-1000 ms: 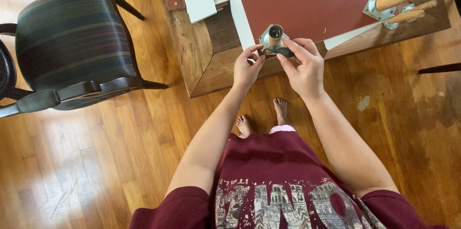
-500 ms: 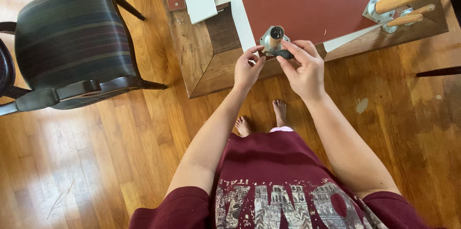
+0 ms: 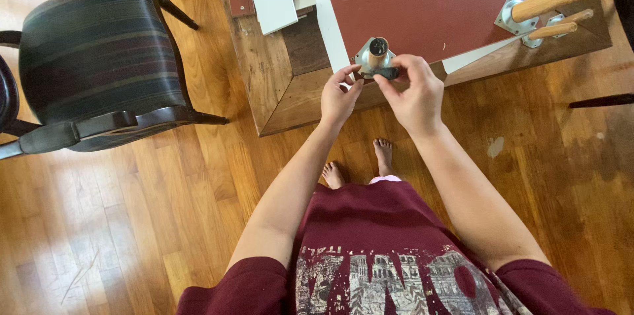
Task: The person attaches wooden legs to a reddish-brown wooden board using a screwdriver and screws. They position each leg, insert screws, and tighten them to secure the legs to the board.
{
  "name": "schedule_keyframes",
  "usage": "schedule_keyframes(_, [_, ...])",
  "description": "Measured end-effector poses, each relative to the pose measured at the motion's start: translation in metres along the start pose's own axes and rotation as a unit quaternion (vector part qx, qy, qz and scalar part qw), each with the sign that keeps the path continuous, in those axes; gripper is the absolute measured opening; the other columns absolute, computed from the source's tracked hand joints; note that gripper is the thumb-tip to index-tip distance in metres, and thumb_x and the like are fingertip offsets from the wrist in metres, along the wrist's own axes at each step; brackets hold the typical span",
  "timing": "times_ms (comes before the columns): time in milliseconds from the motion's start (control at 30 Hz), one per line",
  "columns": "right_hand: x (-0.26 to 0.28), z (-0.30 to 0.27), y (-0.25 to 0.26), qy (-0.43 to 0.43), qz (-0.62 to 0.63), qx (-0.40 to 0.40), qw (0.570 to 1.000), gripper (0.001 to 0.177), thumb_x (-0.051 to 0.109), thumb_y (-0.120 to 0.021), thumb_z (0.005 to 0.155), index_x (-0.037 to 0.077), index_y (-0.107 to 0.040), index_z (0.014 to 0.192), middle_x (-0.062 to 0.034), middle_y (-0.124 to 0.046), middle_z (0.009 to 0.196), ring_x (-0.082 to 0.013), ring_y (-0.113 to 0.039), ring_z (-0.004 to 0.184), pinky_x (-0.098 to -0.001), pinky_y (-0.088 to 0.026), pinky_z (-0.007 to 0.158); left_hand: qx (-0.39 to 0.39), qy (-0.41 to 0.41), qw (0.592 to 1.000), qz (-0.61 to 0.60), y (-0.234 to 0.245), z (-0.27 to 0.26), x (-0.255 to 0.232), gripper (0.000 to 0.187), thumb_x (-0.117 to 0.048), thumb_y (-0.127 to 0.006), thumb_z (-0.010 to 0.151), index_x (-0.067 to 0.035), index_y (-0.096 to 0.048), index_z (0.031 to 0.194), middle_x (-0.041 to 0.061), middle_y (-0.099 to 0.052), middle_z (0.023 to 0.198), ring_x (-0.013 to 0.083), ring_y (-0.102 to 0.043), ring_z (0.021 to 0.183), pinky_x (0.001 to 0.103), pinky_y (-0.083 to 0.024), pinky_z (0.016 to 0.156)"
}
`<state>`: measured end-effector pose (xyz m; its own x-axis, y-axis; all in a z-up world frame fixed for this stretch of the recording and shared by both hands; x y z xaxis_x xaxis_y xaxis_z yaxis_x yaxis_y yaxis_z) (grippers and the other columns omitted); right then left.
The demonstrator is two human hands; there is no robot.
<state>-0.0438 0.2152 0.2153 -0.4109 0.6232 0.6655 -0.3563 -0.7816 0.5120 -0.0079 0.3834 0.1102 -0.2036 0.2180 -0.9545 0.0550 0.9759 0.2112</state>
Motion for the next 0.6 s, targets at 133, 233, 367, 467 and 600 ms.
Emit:
schedule_keyframes(133, [-0.004, 0.009, -0.007, 0.054, -0.078, 0.002, 0.995, 0.042, 0.024, -0.095, 0.087, 0.005, -0.059, 0.096, -0.0066, -0.065, 0.088, -0.0201, -0.068, 0.071, -0.0324, -0.055, 0.061, -0.101, -0.206, 0.966, 0.119, 0.006, -0.017, -0.027, 0.035, -0.011, -0.083, 0.082, -0.015, -0.073, 0.115, 0.002, -0.060, 0.099, 0.0184, -0.058, 0.088, 0.032, -0.051, 0.076])
schedule_keyframes(233, [-0.002, 0.019, -0.007, 0.058, -0.115, 0.022, 0.991, 0.050, 0.036, -0.097, 0.086, 0.007, -0.057, 0.091, -0.0046, -0.063, 0.082, -0.0213, -0.066, 0.067, -0.0340, -0.053, 0.060, -0.105, -0.289, 0.939, 0.153, 0.007, -0.018, -0.041, 0.033, -0.010, -0.081, 0.079, -0.015, -0.072, 0.111, 0.005, -0.064, 0.104, 0.0250, -0.063, 0.100, 0.036, -0.052, 0.085])
schedule_keyframes(367, [0.012, 0.038, 0.003, 0.016, -0.157, 0.100, 0.982, 0.052, 0.042, -0.094, 0.080, 0.006, -0.058, 0.089, -0.0092, -0.066, 0.090, -0.0262, -0.066, 0.086, -0.0420, -0.053, 0.073, -0.080, -0.318, 0.922, 0.207, 0.010, -0.009, -0.047, 0.026, -0.010, -0.080, 0.081, -0.014, -0.074, 0.105, 0.003, -0.069, 0.104, 0.0276, -0.065, 0.097, 0.039, -0.052, 0.084])
schedule_keyframes(467, [0.019, 0.067, 0.028, 0.134, -0.172, 0.129, 0.967, 0.055, 0.036, -0.088, 0.075, -0.001, -0.063, 0.106, -0.0209, -0.063, 0.110, -0.0334, -0.055, 0.112, -0.0500, -0.045, 0.097, -0.065, -0.332, 0.917, 0.212, 0.016, -0.004, -0.047, 0.023, -0.011, -0.081, 0.083, -0.013, -0.073, 0.104, 0.003, -0.070, 0.100, 0.0275, -0.065, 0.095, 0.039, -0.052, 0.084])
schedule_keyframes(600, [0.026, 0.104, 0.028, 0.243, -0.178, 0.311, 0.901, 0.033, 0.026, -0.078, 0.080, 0.018, -0.074, 0.112, -0.0053, -0.069, 0.120, -0.0262, -0.053, 0.123, -0.0503, -0.034, 0.107, -0.051, -0.354, 0.910, 0.210, 0.021, -0.001, -0.046, 0.023, -0.008, -0.080, 0.084, -0.012, -0.075, 0.106, 0.003, -0.069, 0.095, 0.0282, -0.065, 0.091, 0.040, -0.052, 0.083])
Point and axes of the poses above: each hand's wrist, its own z-axis towards the middle knuckle, its own y-axis out of the back of the hand, x = y × z, the point moved 1 cm from there along z, towards the middle knuckle
